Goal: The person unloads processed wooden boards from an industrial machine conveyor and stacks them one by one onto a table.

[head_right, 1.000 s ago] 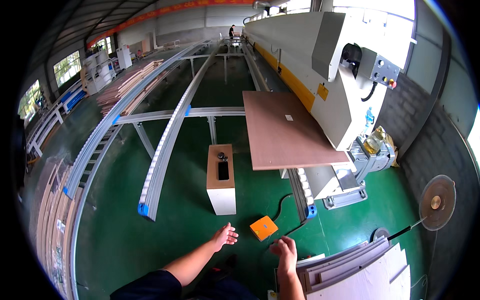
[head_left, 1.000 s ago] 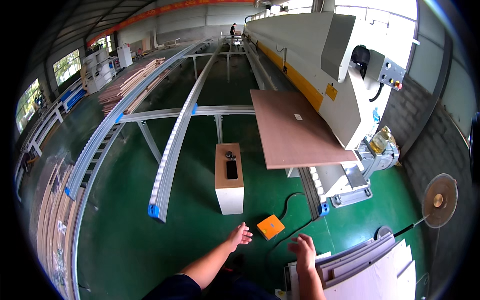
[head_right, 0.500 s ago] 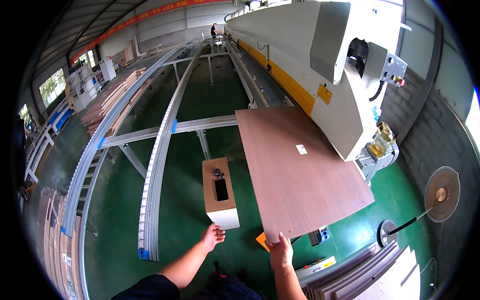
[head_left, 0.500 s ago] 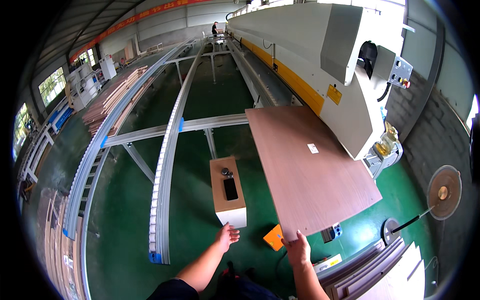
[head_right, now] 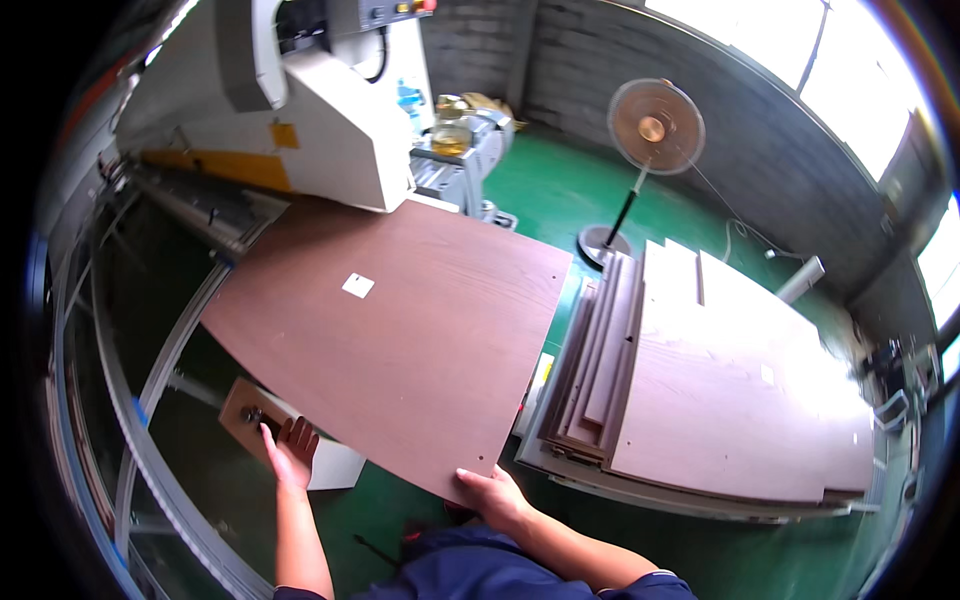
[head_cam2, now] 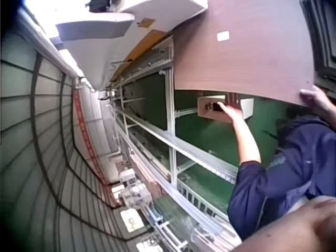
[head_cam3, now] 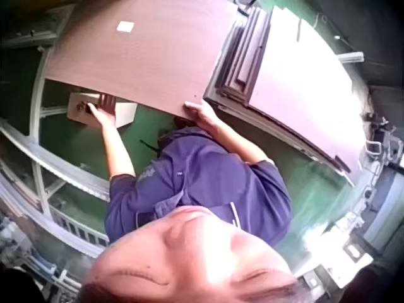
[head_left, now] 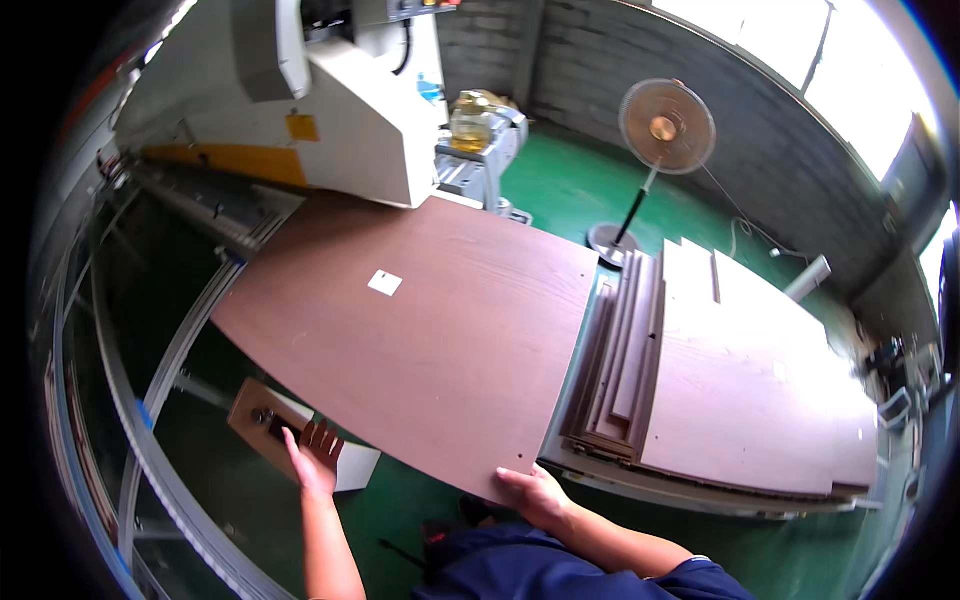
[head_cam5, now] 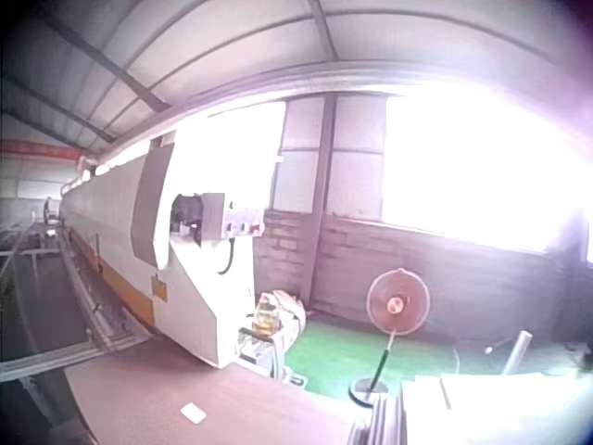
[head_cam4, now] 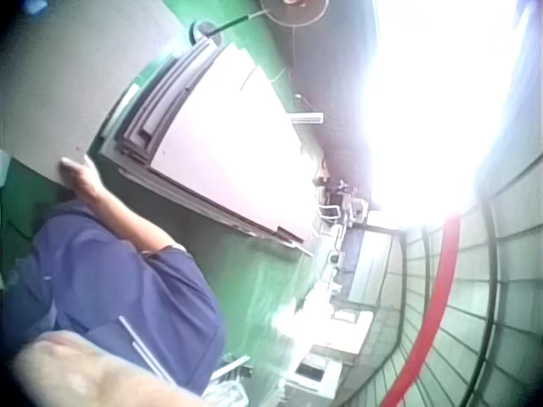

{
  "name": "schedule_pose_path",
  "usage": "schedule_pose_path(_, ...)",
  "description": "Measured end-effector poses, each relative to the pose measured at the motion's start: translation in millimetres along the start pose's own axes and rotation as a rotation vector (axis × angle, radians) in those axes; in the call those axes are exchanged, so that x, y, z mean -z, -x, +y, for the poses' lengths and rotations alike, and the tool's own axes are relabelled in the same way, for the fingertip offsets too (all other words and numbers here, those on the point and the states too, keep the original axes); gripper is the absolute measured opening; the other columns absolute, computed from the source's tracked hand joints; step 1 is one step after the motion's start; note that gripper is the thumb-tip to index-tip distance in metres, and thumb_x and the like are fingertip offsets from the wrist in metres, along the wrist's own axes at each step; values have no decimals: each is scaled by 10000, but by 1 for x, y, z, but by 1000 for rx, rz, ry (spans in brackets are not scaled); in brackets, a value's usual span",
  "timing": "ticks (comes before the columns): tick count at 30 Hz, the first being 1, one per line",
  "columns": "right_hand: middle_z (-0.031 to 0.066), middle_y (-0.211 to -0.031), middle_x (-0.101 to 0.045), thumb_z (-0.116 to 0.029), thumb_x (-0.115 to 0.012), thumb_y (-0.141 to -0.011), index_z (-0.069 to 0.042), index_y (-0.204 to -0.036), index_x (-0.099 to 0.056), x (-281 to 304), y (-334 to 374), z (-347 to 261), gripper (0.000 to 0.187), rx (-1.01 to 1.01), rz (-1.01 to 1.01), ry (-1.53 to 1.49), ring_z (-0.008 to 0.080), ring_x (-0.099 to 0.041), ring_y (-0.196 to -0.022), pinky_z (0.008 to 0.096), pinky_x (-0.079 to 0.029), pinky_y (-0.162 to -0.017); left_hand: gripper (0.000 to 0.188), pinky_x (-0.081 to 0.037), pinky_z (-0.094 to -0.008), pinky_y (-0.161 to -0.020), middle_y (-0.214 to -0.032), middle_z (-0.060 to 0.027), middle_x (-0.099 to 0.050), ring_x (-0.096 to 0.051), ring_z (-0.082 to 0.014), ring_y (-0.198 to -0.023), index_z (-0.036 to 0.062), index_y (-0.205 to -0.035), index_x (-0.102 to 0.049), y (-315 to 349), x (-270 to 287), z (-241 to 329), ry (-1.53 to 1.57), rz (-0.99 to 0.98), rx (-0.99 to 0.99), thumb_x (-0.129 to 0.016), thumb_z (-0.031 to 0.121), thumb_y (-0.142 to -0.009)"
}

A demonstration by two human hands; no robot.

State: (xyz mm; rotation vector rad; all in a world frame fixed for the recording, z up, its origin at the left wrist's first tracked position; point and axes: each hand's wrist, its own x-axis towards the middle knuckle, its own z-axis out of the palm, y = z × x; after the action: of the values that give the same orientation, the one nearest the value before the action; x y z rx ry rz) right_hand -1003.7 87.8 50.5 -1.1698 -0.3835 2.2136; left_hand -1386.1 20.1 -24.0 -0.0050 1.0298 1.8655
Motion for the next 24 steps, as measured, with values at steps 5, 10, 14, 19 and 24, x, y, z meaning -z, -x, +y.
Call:
schedule_pose_path(5,125,-1223,-543,-85,-644,-853,8,-1290,-427,35,44,-16,497,4,-23,-40,230,-548,-1106,377,-450,-965,712,-319,-419,-1014,-1346,-89,-441,-415,-270,-1226,113,-1354,-403,-12,-48,-15,44,-229,27,-464,617,-855)
schedule_pose_path(10,123,-1239,-536,-69,-659,-835,-2,-1293,-428,66,83,-16,518,91,73,-37,218,-536,-1125,370,-418,-994,614,-337,-408,-990,-1297,-77,-484,-438,-269,-1191,67,-1313,-440,4,-77,-28,-18,-265,-9,-555,446,-845)
schedule_pose_path(14,122,-1214,-547,-25,-670,-803,-7,-1275,-434,87,106,-7,528,182,244,-10,216,-537,-1115,360,-423,-972,577,-392,-398,-943,-1201,-75,-533,-491,-268,-1121,58,-1249,-480,24,-82,-37,-110,-179,69,-571,286,-727)
schedule_pose_path(19,117,-1167,-570,-17,-648,-816,2,-1236,-458,117,133,-4,462,347,335,-68,216,-545,-1091,362,-429,-959,561,-430,-411,-916,-1134,-80,-565,-530,-278,-1062,51,-1178,-523,59,-99,-63,-22,-227,139,-522,163,-629)
schedule_pose_path(24,122,-1145,-584,-108,-673,-842,25,-1220,-470,156,151,7,448,520,366,18,202,-562,-1055,351,-443,-943,603,-423,-402,-934,-1131,-82,-559,-524,-278,-1084,49,-1188,-517,80,-96,-94,-64,-166,183,-514,137,-591)
